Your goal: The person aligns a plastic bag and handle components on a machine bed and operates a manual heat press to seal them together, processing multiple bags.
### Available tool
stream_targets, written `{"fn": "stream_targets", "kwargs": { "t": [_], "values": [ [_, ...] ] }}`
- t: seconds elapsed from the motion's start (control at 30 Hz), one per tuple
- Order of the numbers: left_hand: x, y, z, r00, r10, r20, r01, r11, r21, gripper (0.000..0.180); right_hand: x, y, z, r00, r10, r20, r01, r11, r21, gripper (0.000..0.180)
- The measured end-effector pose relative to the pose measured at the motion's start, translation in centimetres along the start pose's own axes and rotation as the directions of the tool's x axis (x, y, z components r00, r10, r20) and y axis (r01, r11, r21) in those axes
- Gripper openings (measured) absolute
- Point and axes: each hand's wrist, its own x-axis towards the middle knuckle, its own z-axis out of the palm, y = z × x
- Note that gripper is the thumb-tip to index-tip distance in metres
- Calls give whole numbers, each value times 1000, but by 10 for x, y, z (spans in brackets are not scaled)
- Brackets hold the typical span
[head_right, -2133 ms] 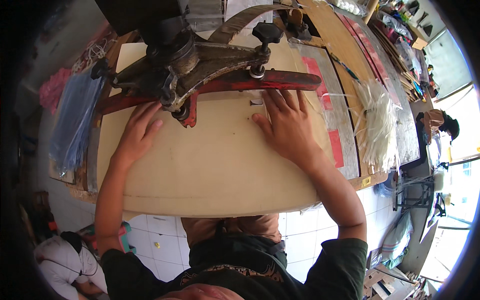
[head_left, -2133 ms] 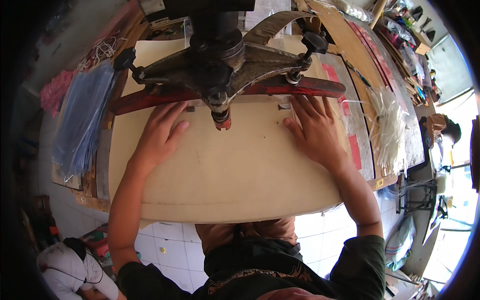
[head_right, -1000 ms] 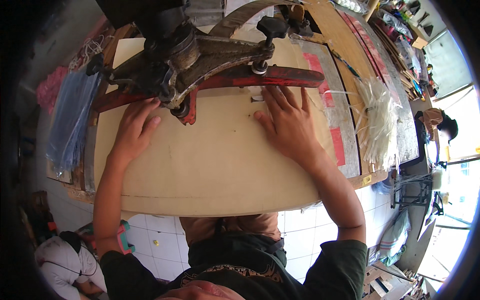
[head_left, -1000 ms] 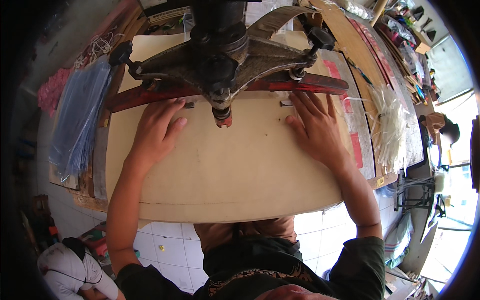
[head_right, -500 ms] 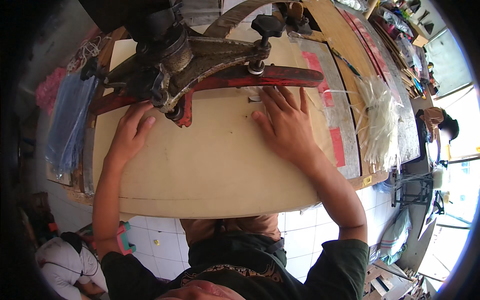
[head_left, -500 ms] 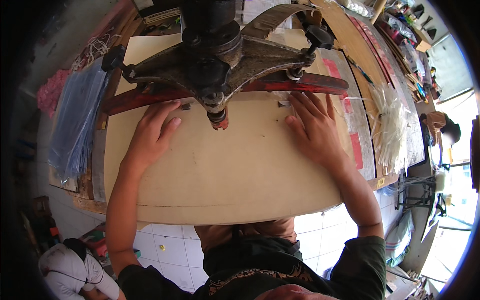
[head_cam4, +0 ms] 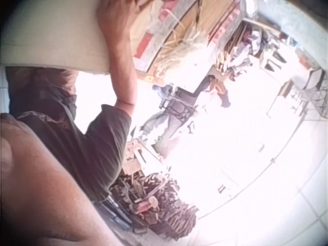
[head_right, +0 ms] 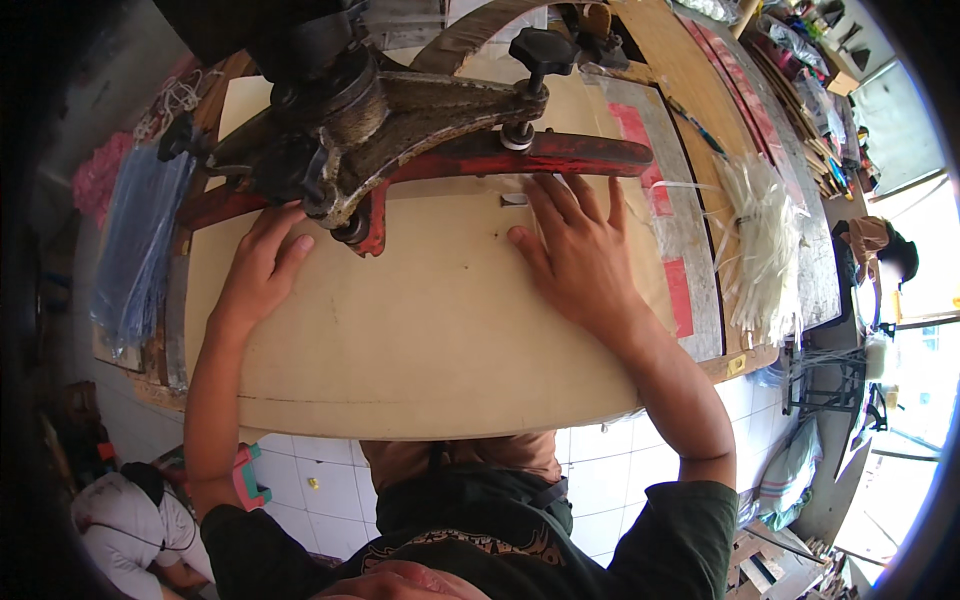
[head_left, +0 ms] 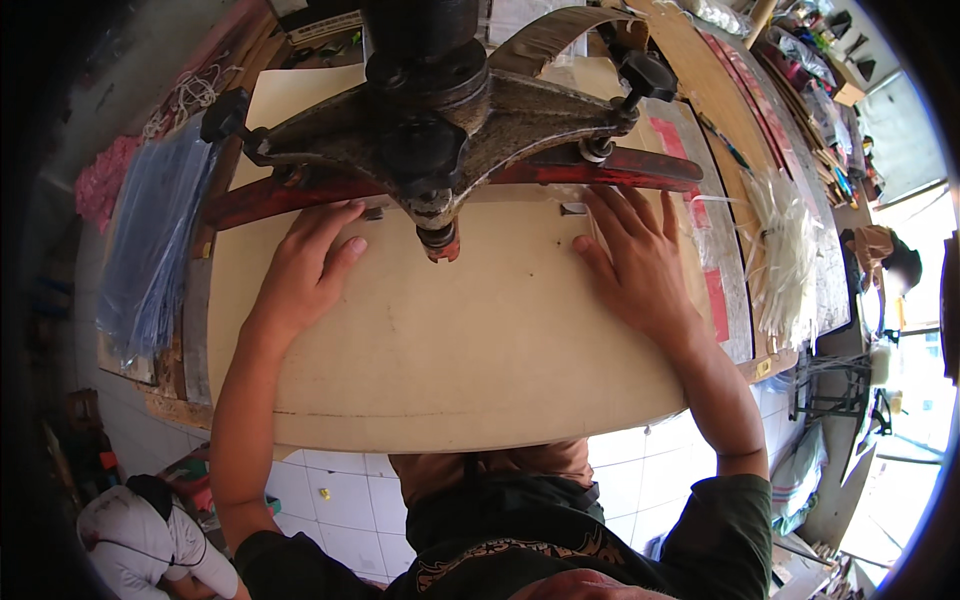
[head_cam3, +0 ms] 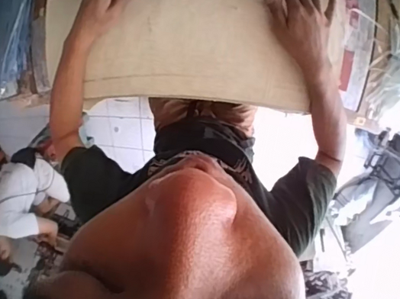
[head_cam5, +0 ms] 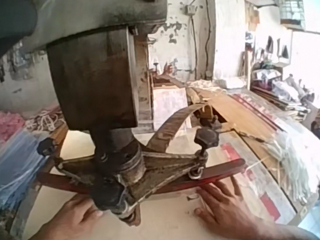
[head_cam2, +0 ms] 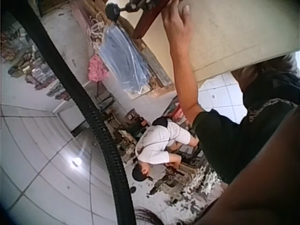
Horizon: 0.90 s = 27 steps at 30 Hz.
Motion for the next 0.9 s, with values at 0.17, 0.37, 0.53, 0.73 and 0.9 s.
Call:
{"fn": "stream_targets", "kwargs": {
  "t": [0.17, 0.37, 0.53, 0.73, 0.9],
  "values": [
    [-3, -1, 1, 1000, 22, -8, -22, 996, 82, 32, 0, -2, -1, 999, -34, 33, 37, 995, -91, 54],
    [-3, 5, -1, 999, 45, 19, -47, 983, 178, 31, -3, -2, 0, 998, 15, 55, -12, 999, -51, 56],
    [-6, 1, 1, 996, 93, 7, -92, 972, 216, 34, -4, -2, 1, 997, 36, 75, -33, 999, -42, 58],
    [-6, 3, -3, 996, 56, 76, -70, 979, 192, 37, -2, -5, -4, 991, 49, 122, -45, 998, -36, 56],
    [-9, 0, -1, 994, 89, 69, -104, 965, 241, 44, -2, -5, -5, 991, 42, 128, -40, 999, -17, 57]
  ]
}}
